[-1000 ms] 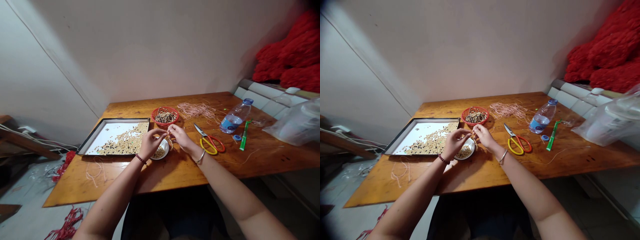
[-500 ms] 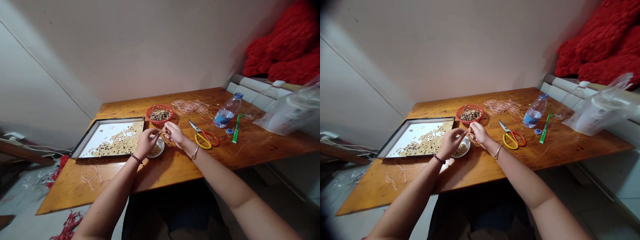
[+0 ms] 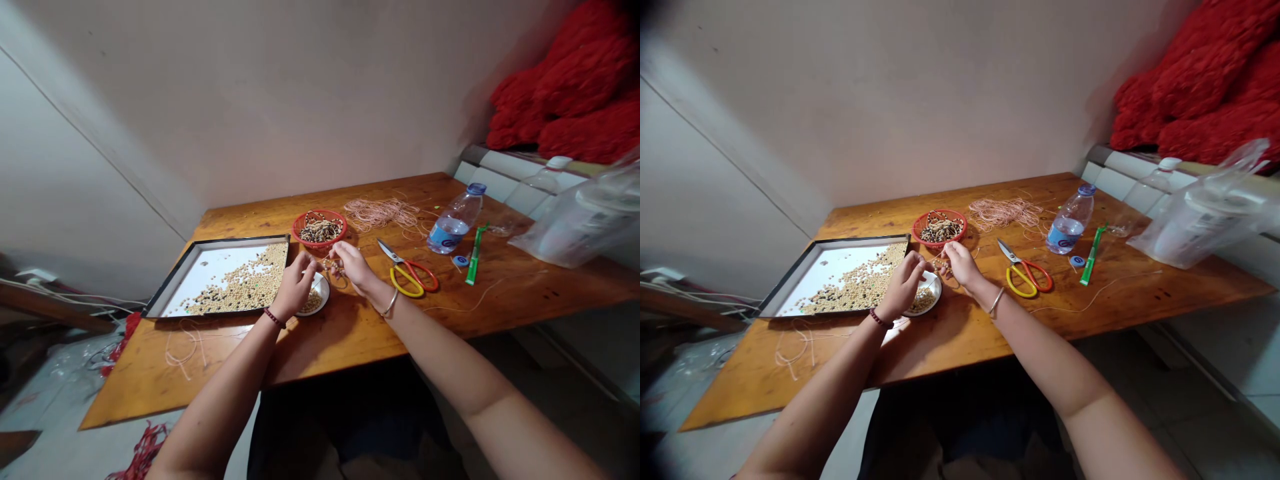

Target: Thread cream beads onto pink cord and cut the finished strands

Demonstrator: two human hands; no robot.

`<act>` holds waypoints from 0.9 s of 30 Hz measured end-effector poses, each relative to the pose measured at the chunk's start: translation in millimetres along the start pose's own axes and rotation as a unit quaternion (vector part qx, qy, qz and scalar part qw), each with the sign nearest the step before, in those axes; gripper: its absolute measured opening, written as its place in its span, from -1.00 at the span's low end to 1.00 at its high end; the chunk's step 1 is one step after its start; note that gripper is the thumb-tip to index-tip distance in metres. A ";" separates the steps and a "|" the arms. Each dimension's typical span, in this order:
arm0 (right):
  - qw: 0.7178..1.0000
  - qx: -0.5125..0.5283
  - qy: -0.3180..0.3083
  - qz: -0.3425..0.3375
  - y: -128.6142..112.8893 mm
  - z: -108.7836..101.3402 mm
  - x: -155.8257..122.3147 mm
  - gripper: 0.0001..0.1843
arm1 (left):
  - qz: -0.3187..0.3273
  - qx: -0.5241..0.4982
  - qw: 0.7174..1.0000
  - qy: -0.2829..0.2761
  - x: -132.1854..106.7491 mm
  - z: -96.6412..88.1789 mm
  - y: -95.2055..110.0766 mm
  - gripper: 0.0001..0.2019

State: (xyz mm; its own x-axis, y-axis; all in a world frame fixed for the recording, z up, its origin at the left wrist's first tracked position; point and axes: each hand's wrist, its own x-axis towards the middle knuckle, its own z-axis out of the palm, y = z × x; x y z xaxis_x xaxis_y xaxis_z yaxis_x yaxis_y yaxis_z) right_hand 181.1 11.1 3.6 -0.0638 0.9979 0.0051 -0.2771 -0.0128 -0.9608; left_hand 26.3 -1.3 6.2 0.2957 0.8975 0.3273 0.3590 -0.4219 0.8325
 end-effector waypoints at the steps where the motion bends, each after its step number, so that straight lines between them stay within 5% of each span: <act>1: 1.000 -0.002 0.004 -0.002 -0.1 0.1 0.0 -0.69 | -0.004 -0.001 1.000 0.000 -0.2 0.0 0.9 -0.80; 27: 0.998 -0.022 0.052 -0.034 7.4 -2.3 8.9 -0.65 | 0.033 0.075 0.996 0.044 3.5 -1.6 -0.1 -0.86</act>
State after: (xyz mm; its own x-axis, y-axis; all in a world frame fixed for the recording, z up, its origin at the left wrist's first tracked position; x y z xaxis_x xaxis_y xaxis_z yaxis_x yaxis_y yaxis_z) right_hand 180.7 20.0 -4.1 0.0535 0.9976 0.0438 -0.2348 0.0552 -0.9705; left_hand 25.9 2.1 8.0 0.2470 0.8720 0.4226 0.4722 -0.4891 0.7333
